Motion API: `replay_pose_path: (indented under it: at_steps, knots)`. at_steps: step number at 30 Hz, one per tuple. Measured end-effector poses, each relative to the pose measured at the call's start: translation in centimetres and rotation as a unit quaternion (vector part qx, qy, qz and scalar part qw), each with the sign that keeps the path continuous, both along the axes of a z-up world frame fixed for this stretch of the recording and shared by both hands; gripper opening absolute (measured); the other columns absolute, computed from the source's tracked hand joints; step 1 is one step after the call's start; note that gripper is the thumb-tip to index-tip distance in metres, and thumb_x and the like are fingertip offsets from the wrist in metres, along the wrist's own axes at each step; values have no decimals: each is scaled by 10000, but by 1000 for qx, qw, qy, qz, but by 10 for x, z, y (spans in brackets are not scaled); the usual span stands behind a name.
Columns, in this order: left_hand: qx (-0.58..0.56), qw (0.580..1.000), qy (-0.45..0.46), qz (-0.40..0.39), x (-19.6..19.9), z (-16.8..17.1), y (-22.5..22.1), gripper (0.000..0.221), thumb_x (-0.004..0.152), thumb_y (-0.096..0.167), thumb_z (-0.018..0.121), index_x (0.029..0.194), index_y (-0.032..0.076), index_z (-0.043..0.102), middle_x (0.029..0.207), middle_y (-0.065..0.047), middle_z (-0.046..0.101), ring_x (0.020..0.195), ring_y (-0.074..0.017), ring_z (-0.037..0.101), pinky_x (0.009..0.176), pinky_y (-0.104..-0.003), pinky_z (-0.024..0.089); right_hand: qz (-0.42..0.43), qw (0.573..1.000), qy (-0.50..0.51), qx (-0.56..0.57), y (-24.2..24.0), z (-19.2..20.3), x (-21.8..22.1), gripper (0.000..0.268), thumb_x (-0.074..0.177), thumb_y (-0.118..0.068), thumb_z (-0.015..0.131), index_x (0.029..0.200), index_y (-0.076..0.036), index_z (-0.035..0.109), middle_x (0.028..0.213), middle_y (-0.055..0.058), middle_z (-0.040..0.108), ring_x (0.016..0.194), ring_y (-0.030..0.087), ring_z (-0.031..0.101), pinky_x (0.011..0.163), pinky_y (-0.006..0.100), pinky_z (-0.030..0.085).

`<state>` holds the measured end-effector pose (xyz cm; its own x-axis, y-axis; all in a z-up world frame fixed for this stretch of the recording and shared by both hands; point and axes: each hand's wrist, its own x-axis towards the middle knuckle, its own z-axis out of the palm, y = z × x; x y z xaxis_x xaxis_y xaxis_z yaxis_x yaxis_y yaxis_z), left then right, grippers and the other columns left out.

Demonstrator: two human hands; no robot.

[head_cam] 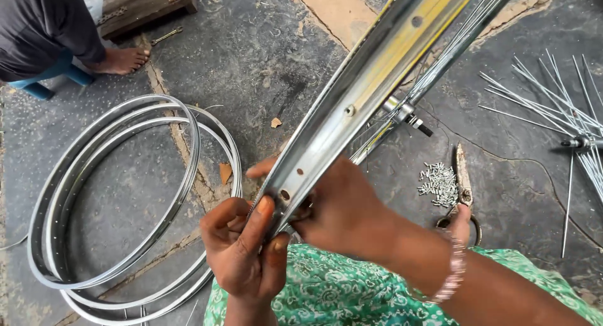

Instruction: The person assembles a bicycle wheel by hand, inserting spokes into the hub and threading them through the rim. They pick up small nipples from a pile and screw them onto the spoke ends to secure the rim, rotating the wheel to repeat the process for each spoke.

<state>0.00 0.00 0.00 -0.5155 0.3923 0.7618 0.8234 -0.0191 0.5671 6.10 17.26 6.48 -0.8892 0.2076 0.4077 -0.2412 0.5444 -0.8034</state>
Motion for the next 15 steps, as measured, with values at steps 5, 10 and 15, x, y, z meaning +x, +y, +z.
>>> replay_pose_path:
  at_steps: [5,10,15]
  knots:
    - [15,1000,-18,13,2,-1,2,366,1014,189,705,1324,2,657,1236,-135,502,921,-131,610,739,-215,522,258,934,68,-239,18,-1,16,634,857,-1,638,1461,1,446,1367,118,566,1400,244,526,1194,415,469]
    - [6,1000,-13,-4,8,0,2,376,1004,202,729,1326,18,669,1221,-127,521,911,-142,601,767,-222,508,166,969,122,-137,17,-39,22,461,1001,-100,582,1452,-10,558,1440,125,626,1401,232,586,1198,411,462]
    - [-1,1000,-10,-8,12,5,3,377,979,187,747,1308,17,677,1190,-139,557,941,-157,633,768,-225,523,119,979,128,-105,15,-54,19,426,954,-68,698,1373,-52,620,1237,103,733,1129,250,749,996,347,587]
